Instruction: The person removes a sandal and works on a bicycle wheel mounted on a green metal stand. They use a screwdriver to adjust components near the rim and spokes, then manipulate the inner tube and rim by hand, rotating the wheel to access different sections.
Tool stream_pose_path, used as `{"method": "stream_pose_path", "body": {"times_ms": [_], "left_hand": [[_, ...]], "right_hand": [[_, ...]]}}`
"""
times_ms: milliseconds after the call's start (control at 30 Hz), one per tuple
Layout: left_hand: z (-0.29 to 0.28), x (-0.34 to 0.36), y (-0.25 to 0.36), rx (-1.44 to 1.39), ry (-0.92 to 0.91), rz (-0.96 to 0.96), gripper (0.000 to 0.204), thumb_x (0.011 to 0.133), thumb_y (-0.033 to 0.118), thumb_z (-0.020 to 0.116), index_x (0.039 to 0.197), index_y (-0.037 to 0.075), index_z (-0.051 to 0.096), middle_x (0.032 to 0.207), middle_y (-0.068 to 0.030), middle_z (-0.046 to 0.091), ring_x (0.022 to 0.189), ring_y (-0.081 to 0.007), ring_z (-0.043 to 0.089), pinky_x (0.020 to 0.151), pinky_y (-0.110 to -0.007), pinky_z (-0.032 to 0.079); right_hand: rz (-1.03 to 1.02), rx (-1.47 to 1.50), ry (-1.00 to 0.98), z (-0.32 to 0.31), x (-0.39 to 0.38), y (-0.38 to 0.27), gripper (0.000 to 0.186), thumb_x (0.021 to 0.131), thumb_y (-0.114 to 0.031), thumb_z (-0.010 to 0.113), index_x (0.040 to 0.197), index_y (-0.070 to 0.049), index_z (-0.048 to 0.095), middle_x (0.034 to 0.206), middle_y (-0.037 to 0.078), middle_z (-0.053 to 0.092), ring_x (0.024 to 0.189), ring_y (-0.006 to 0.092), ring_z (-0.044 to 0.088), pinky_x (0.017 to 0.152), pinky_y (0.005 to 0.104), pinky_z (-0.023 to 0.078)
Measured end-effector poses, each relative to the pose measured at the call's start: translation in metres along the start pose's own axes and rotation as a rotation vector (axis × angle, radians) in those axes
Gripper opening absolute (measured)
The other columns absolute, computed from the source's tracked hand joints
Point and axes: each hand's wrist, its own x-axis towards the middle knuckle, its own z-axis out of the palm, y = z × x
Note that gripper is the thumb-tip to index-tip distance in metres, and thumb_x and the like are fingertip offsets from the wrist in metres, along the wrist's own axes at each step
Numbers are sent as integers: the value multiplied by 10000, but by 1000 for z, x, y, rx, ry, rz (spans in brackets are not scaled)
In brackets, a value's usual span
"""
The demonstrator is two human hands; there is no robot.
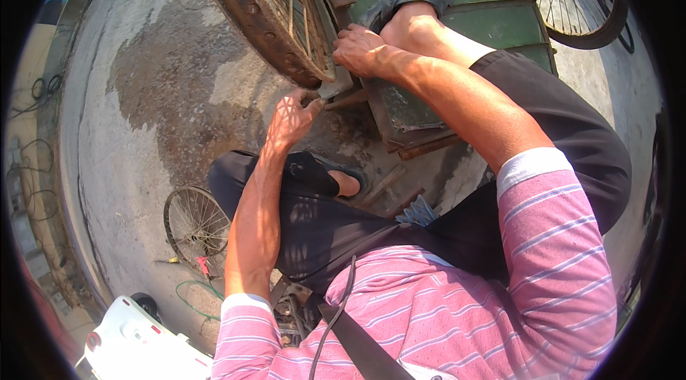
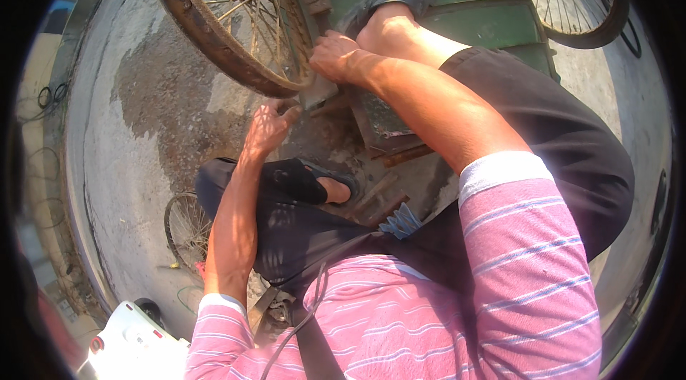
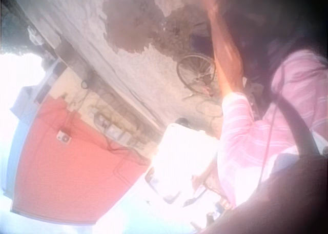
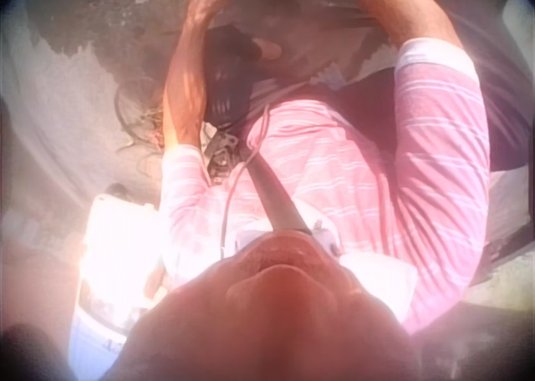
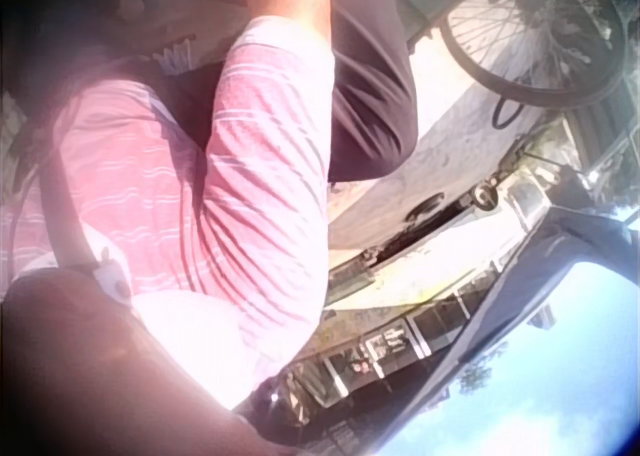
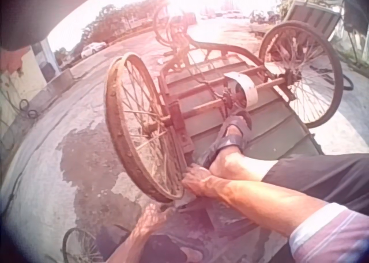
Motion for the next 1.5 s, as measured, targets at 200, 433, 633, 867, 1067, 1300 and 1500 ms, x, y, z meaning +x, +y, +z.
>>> {"method": "stream_pose_path", "body": {"times_ms": [200,433,633,867,1067,1300,1500], "left_hand": [[-4,-4,4,-39,24,-29,443,907,330,698,1174,-21,734,1019,-201,764,960,-278,727,880,-404,539],[-1,2,-2,93,27,111,439,885,334,686,1172,6,736,1031,-233,749,987,-354,727,889,-442,536],[2,-3,-4,36,-45,218,435,894,326,688,1187,8,720,1105,-269,727,1025,-406,705,910,-467,527],[67,-11,67,56,-21,334,518,950,276,658,1414,63,567,1241,-283,684,1171,-475,636,990,-525,502],[99,31,66,45,168,174,441,993,315,598,1371,87,596,1245,-262,688,1164,-457,647,964,-550,515],[100,41,53,141,219,231,257,938,321,636,1023,89,706,1071,-203,734,1060,-432,679,875,-534,536],[106,48,43,-57,210,185,263,911,300,640,1032,79,713,1074,-195,725,1025,-425,680,894,-503,537]], "right_hand": [[14,46,-29,4,-1,4,146,877,-230,634,827,-141,739,1020,55,703,1097,253,630,992,407,449],[-48,74,26,-22,-20,20,154,866,-224,664,939,-101,721,1073,94,685,1129,311,616,1017,458,462],[185,0,-233,-171,-52,92,169,774,-194,687,819,-39,738,773,180,714,758,386,712,665,466,565],[543,219,-131,-253,-192,155,283,912,-255,735,1012,10,753,890,95,745,789,181,686,743,346,552],[583,846,-219,-258,-195,29,418,967,-303,691,1215,33,708,1141,126,730,1056,179,668,951,317,515],[531,894,-392,-303,-220,-11,383,979,-277,658,1198,33,706,1134,142,738,1083,222,676,975,369,508],[593,902,-346,-316,-243,-19,341,998,-265,671,1183,20,707,1092,96,729,1046,167,658,953,326,502]]}}
